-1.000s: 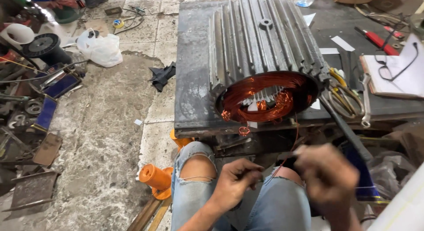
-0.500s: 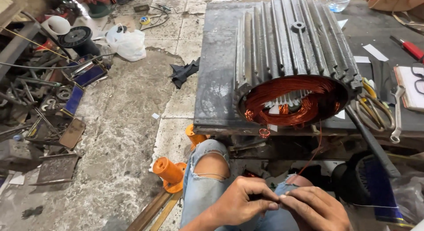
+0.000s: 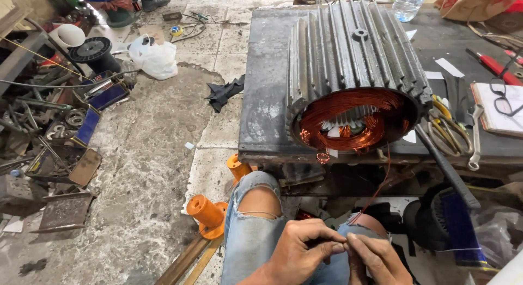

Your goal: Shaping copper coils inside an electric motor stator and managing wiring using hand tools.

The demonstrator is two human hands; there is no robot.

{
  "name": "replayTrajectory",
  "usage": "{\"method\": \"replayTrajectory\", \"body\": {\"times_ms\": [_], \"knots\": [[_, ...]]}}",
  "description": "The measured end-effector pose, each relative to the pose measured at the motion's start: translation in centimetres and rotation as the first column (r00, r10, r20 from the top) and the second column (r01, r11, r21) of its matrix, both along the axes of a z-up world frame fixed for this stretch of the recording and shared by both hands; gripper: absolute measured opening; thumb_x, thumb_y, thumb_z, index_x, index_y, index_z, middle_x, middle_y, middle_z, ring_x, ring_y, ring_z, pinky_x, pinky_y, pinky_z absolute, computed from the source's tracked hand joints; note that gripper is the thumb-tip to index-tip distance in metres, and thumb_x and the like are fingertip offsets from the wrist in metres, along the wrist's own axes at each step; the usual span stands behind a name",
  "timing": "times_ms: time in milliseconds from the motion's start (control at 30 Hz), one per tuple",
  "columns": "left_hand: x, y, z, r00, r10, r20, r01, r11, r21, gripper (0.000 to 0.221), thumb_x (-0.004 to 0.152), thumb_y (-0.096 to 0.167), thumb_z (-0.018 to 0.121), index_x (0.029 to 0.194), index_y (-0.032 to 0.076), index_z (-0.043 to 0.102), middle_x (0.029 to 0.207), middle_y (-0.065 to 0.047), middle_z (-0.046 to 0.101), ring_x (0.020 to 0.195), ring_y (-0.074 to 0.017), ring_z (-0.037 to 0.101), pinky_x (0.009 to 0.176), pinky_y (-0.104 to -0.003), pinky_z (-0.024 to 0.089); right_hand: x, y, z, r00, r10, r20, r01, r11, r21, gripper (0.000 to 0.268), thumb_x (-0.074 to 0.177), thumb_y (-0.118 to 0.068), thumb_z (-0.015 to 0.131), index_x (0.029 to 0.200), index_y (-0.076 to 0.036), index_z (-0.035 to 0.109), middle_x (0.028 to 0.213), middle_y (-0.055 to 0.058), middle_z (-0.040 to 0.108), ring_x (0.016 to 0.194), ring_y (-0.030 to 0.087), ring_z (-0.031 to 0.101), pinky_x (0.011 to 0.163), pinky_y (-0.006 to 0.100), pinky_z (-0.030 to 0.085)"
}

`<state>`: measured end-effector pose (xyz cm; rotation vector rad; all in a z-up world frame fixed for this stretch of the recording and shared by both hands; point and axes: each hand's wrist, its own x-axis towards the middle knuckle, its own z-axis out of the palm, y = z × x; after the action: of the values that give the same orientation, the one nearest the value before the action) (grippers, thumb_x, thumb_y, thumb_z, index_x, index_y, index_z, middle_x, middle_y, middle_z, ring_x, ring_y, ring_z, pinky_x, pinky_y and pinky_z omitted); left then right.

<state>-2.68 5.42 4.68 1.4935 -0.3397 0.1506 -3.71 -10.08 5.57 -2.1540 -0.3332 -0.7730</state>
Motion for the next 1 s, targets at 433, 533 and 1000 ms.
{"method": "replayTrajectory", "body": {"times_ms": [433, 533, 1000], "knots": [[-0.3, 0.6, 2.3, 0.977, -0.057, 0.206, 0.014, 0.979, 0.205, 0.007, 0.102, 0.009, 0.067, 0.104, 0.003, 0.069, 0.093, -0.010, 0.068, 0.081, -0.0225, 0.066, 0.076, -0.033, 0.054, 0.8, -0.9, 0.4, 0.976, 0.079, 0.203, -0.047, 0.986, -0.160, 0.008, 0.090, -0.015, 0.070, 0.089, -0.010, 0.076, 0.081, 0.006, 0.070, 0.069, 0.021, 0.064, 0.068, 0.034, 0.053], [-0.2, 0.4, 2.1, 0.972, -0.049, 0.231, -0.007, 0.972, 0.233, 0.005, 0.104, 0.006, 0.063, 0.104, 0.002, 0.066, 0.092, -0.012, 0.063, 0.078, -0.0238, 0.063, 0.075, -0.033, 0.053, 0.1, -0.5, -0.4, 0.992, -0.039, 0.116, 0.056, 0.987, -0.150, 0.006, 0.090, -0.015, 0.073, 0.091, -0.010, 0.077, 0.084, 0.007, 0.070, 0.071, 0.023, 0.064, 0.069, 0.035, 0.053], [0.7, 1.8, 1.4, 0.969, -0.245, 0.016, 0.224, 0.908, 0.354, 0.011, 0.106, 0.014, 0.060, 0.105, 0.006, 0.068, 0.094, -0.007, 0.067, 0.086, -0.0238, 0.065, 0.081, -0.034, 0.050, 5.2, -9.1, 0.4, 0.660, 0.744, 0.101, -0.235, 0.332, -0.913, 0.029, 0.102, -0.027, 0.061, 0.128, -0.015, 0.071, 0.123, 0.000, 0.070, 0.111, 0.017, 0.067, 0.095, 0.037, 0.053]]}}
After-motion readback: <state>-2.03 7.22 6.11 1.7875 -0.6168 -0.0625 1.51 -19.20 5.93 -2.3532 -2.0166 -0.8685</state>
